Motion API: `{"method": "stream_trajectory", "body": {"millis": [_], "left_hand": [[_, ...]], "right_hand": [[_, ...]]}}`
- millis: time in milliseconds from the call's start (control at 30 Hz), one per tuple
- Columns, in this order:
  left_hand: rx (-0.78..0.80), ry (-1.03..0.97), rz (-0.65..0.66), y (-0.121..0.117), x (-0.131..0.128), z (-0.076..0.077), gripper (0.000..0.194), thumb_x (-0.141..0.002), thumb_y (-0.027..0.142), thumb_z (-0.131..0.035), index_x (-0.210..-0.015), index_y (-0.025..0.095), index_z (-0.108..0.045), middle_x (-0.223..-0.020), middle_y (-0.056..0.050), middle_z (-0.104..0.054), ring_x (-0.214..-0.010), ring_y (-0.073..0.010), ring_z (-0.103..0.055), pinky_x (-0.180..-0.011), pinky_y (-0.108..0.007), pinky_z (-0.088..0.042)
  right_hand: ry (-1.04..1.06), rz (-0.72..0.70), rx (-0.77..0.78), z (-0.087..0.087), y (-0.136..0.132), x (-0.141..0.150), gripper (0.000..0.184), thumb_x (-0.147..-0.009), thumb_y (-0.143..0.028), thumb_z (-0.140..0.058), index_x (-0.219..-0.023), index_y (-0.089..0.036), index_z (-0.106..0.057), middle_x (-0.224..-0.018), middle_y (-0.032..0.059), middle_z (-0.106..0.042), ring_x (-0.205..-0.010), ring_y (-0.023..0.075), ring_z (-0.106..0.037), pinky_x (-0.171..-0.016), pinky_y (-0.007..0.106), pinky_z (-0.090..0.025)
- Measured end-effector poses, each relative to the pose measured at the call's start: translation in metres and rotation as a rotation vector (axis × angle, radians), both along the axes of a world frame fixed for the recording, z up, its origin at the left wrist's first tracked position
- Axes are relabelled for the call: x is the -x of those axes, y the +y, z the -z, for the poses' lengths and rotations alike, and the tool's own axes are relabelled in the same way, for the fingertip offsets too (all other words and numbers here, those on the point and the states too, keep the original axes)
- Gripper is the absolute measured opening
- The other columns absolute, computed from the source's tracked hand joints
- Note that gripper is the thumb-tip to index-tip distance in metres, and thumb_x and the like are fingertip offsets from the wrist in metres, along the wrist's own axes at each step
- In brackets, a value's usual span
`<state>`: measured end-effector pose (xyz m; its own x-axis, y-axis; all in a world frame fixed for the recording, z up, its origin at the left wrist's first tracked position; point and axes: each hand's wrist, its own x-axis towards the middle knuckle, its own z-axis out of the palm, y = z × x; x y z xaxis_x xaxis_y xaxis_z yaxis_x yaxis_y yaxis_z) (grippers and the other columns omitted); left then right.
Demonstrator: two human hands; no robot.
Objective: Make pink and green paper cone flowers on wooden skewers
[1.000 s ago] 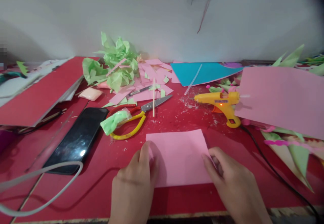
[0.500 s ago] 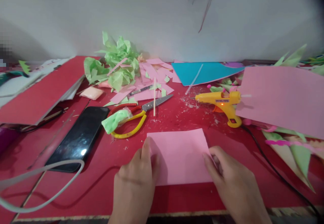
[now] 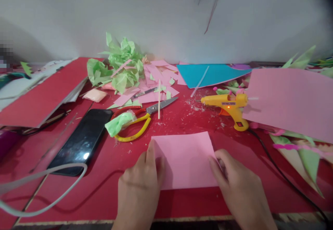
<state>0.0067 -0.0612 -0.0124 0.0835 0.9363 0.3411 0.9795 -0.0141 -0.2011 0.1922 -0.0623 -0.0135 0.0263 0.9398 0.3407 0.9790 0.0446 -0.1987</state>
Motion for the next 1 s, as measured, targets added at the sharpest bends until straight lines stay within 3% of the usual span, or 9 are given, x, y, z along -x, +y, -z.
{"method": "stream_trajectory", "body": {"millis": [267,400,467,533,667,833,1000], "left_hand": [[0.022,-0.090,0.043,-0.004,0.001,-0.002,0.033,-0.081,0.024,-0.045,-0.111,0.015,-0.055,-0.081,-0.005,-0.066,-0.052,-0.0147,-0.058,-0.040,-0.023,-0.041],[0.010,-0.123,0.119,-0.008,0.001,-0.008,0.036,-0.081,0.026,-0.042,-0.114,0.017,-0.053,-0.105,-0.010,-0.060,-0.089,-0.0219,-0.057,-0.064,-0.031,-0.049],[-0.002,-0.127,0.207,-0.010,-0.002,-0.009,0.038,-0.082,0.028,-0.041,-0.117,0.019,-0.050,-0.117,-0.009,-0.054,-0.105,-0.0233,-0.050,-0.082,-0.036,-0.044],[-0.001,-0.136,0.344,-0.010,-0.007,-0.007,0.040,-0.083,0.030,-0.038,-0.120,0.018,-0.047,-0.124,-0.005,-0.050,-0.113,-0.0202,-0.044,-0.092,-0.034,-0.038],[0.119,-0.197,0.552,-0.009,-0.015,-0.002,0.043,-0.084,0.035,-0.036,-0.122,0.015,-0.045,-0.127,-0.003,-0.048,-0.115,-0.0147,-0.043,-0.091,-0.025,-0.038],[0.205,-0.241,0.574,-0.008,-0.015,-0.002,0.046,-0.085,0.037,-0.034,-0.126,0.016,-0.040,-0.131,-0.003,-0.044,-0.118,-0.0161,-0.041,-0.092,-0.027,-0.038],[0.233,-0.203,0.578,-0.009,-0.012,-0.002,0.049,-0.086,0.042,-0.031,-0.128,0.020,-0.036,-0.134,-0.003,-0.039,-0.119,-0.0169,-0.038,-0.094,-0.031,-0.035]], "right_hand": [[0.017,-0.013,-0.002,0.001,0.001,0.002,0.036,-0.087,-0.041,-0.023,-0.065,-0.021,-0.044,-0.047,-0.0020,-0.052,-0.040,0.0126,-0.052,-0.038,0.020,-0.031],[0.006,-0.007,-0.001,0.003,0.000,0.001,0.036,-0.087,-0.041,-0.022,-0.065,-0.020,-0.043,-0.048,-0.0012,-0.053,-0.041,0.0130,-0.052,-0.038,0.021,-0.031],[0.001,-0.012,-0.006,0.004,0.000,0.001,0.035,-0.087,-0.039,-0.022,-0.065,-0.020,-0.043,-0.049,-0.0007,-0.053,-0.041,0.0129,-0.052,-0.038,0.021,-0.031],[-0.002,-0.014,-0.010,0.003,0.001,0.002,0.034,-0.086,-0.038,-0.022,-0.065,-0.020,-0.043,-0.049,-0.0005,-0.053,-0.041,0.0129,-0.051,-0.039,0.021,-0.032],[0.024,0.009,0.001,0.000,0.002,0.004,0.028,-0.085,-0.036,-0.025,-0.075,-0.019,-0.046,-0.051,-0.0006,-0.054,-0.039,0.0126,-0.051,-0.037,0.021,-0.033],[0.048,0.021,-0.013,-0.001,0.003,0.002,0.033,-0.083,-0.027,-0.028,-0.105,-0.013,-0.048,-0.060,0.0025,-0.062,-0.046,0.0145,-0.059,-0.040,0.021,-0.040],[0.026,-0.061,0.016,0.002,0.001,-0.001,0.031,-0.081,-0.021,-0.029,-0.094,-0.019,-0.057,-0.081,0.0050,-0.068,-0.068,0.0169,-0.065,-0.055,0.025,-0.049]]}}
